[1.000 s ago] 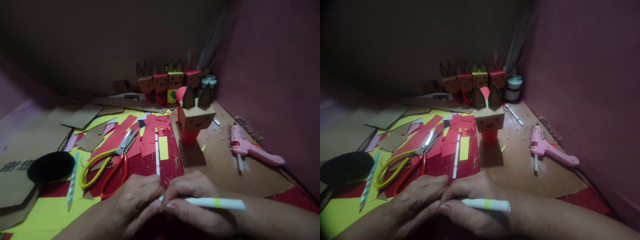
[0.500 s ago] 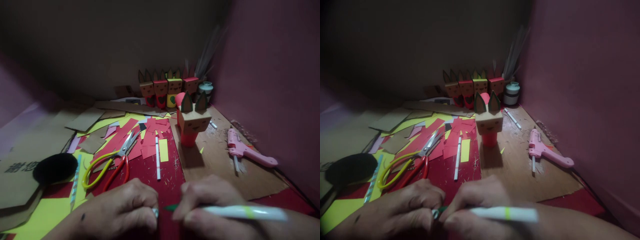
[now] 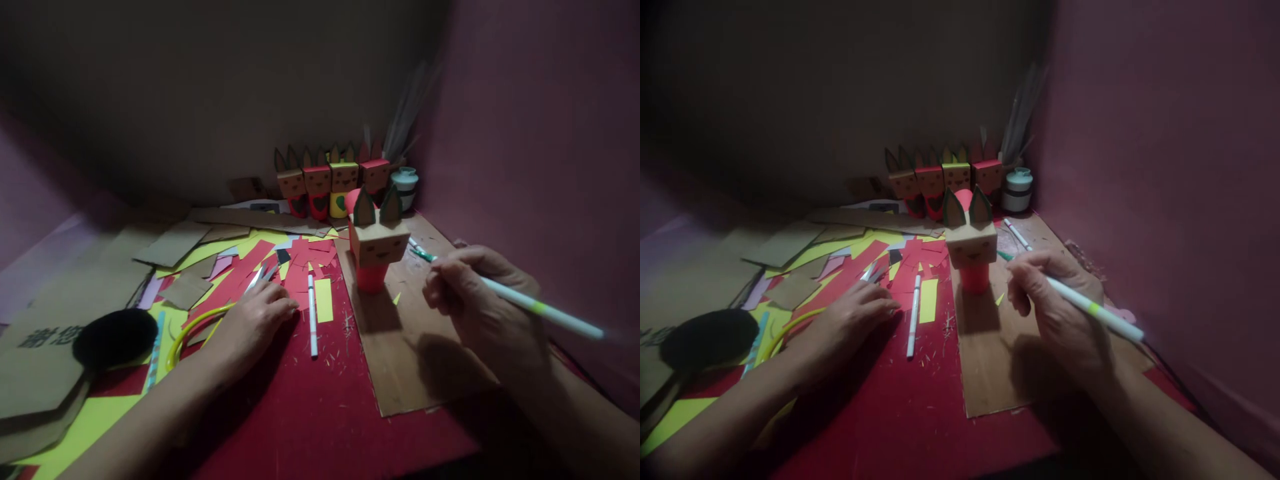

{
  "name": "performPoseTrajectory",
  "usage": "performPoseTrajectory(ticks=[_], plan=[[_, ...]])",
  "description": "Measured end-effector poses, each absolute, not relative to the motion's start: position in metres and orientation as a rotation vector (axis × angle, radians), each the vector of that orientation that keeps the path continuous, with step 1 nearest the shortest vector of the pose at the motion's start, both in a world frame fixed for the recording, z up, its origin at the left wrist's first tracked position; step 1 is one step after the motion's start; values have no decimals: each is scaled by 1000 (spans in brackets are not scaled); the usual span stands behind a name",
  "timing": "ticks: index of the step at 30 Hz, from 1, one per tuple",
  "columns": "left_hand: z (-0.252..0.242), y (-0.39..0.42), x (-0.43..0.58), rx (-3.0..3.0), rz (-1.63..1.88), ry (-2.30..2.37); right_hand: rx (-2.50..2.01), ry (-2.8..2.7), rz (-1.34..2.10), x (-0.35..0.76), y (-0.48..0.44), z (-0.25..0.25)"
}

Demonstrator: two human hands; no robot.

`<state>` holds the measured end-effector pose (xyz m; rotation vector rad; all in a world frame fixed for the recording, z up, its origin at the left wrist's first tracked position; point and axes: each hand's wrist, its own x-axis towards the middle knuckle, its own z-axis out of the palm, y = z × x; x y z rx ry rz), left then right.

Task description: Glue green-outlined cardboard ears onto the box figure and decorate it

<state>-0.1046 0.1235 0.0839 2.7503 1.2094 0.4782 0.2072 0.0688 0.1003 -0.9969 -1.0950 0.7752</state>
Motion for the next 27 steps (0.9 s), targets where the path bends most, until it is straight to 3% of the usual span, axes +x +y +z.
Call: performPoseTrajectory(ticks=[6,10,15,27], plan=[[97,128,-92,2694,564,1237,-1041,-867,812,209,95,96],[105,132,-55,2062,700,1144,-1113,-867,1051,207,99,78],[91,156,-4,1785,737,1064,-1063,-964,1080,200,101,63],[87,154,27,1428,818,856,-928,-1098,1146,190,93,80]])
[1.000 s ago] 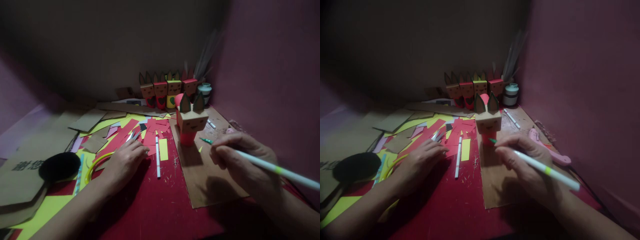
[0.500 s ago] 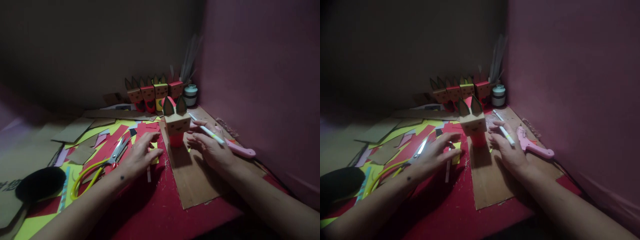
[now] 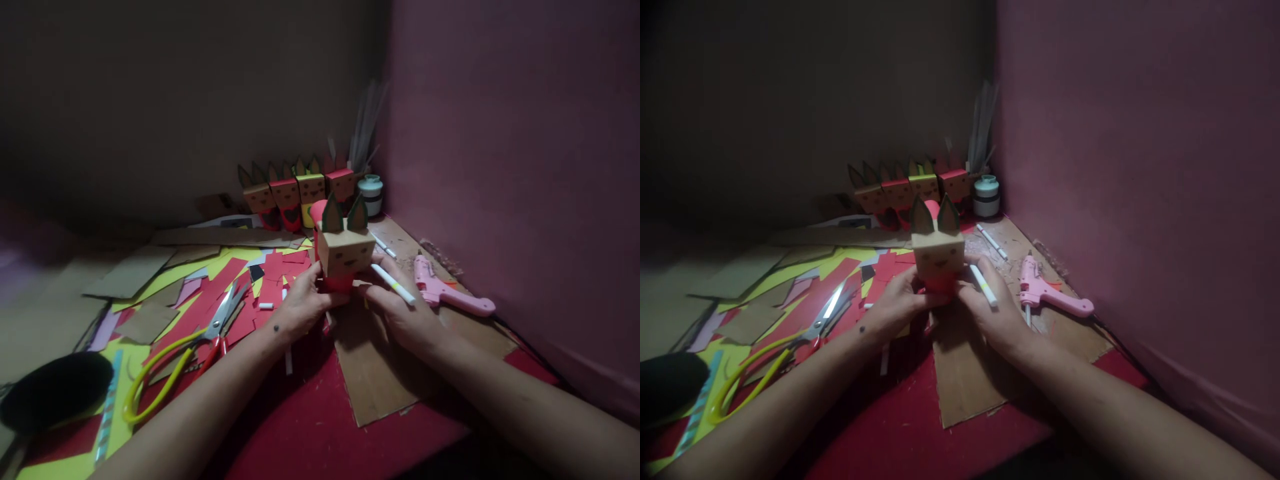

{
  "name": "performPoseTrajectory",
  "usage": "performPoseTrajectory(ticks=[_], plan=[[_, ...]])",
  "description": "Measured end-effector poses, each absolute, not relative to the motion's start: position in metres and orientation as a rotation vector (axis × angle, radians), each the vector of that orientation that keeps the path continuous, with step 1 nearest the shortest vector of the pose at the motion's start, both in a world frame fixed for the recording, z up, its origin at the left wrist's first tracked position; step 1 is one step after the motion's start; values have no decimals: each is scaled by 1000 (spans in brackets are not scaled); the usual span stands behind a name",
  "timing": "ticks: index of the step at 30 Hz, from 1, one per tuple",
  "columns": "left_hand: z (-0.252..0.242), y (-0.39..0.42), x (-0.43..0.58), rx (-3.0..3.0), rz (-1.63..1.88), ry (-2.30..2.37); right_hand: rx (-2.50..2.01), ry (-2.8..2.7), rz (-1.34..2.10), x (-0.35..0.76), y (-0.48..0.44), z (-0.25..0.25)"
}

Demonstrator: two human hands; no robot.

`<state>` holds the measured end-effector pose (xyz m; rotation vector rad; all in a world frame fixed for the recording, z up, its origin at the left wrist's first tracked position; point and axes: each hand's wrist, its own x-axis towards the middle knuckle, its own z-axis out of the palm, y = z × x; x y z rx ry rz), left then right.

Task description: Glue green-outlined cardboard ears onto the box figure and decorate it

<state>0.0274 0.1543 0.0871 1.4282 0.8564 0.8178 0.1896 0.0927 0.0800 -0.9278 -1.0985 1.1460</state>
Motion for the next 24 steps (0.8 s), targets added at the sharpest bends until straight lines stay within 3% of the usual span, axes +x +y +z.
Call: performPoseTrajectory(ticks=[6,13,24], plan=[[107,147,16,1370,882,858,-1037,-1036,1051,192,86,95],[120,139,8,1375,955,874,-936,-1244,668,199,69,120],[131,124,11,1298,931,823,-774,-1237,785,176,65,126]])
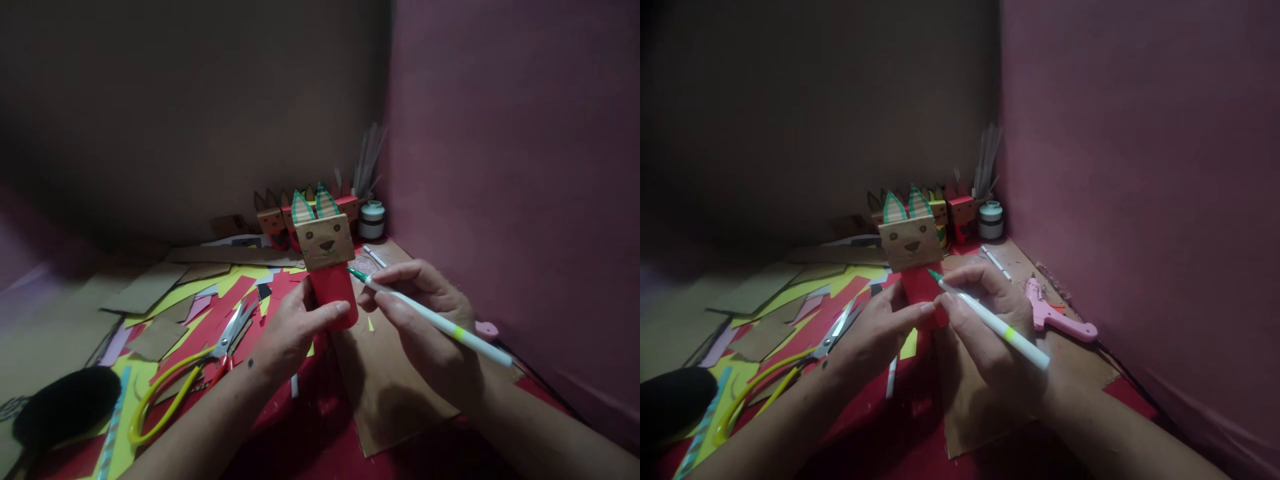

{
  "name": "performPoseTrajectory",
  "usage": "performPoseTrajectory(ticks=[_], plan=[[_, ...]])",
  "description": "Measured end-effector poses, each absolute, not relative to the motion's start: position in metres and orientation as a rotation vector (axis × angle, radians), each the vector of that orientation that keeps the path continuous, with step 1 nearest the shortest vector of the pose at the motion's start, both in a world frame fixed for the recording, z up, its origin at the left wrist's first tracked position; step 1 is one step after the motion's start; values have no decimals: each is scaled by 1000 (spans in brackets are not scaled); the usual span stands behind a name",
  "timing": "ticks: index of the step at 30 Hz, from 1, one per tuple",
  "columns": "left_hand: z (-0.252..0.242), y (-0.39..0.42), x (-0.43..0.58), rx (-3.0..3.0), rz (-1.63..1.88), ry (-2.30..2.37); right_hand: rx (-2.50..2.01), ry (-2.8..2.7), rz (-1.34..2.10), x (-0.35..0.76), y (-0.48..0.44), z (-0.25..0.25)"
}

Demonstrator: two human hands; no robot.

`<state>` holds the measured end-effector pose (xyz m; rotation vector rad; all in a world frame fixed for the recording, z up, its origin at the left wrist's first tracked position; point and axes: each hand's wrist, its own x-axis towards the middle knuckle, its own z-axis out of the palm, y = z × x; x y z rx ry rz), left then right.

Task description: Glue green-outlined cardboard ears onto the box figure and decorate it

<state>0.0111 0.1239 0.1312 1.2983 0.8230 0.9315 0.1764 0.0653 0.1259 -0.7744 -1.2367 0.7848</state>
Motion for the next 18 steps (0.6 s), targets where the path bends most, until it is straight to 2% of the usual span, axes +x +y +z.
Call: performPoseTrajectory(ticks=[18], plan=[[132,118,16,1099,909,636,-925,-1322,648,173,66,121]])
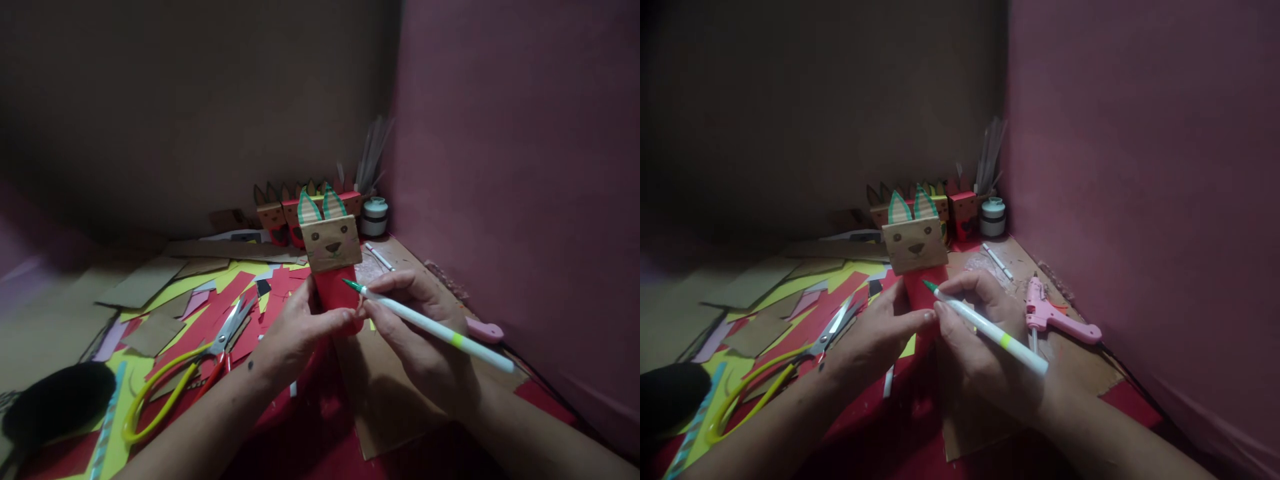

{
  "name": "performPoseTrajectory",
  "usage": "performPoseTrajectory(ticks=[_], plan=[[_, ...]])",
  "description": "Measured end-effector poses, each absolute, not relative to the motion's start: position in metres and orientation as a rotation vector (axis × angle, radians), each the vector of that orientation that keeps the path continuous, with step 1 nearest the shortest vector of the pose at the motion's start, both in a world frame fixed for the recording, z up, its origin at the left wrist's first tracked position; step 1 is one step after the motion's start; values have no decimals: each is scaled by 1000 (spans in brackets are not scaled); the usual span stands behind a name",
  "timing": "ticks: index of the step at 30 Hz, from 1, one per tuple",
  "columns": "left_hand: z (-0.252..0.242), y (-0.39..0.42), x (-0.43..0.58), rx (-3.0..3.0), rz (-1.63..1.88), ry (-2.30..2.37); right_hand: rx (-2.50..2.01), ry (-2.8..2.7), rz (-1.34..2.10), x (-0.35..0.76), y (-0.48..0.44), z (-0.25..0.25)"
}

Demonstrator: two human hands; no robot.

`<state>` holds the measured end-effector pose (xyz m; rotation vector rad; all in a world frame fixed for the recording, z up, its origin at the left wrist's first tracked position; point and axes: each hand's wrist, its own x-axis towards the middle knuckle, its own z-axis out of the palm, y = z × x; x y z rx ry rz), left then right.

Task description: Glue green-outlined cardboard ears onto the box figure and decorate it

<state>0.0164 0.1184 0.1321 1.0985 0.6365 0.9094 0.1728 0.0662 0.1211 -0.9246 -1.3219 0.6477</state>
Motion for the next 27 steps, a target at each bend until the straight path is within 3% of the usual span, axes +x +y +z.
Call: performPoseTrajectory(ticks=[9,27], plan=[[130,118,15,1130,863,660,-972,-1354,489,172,65,110],[121,124,12,1214,823,644,-887,-1331,650,175,64,97]])
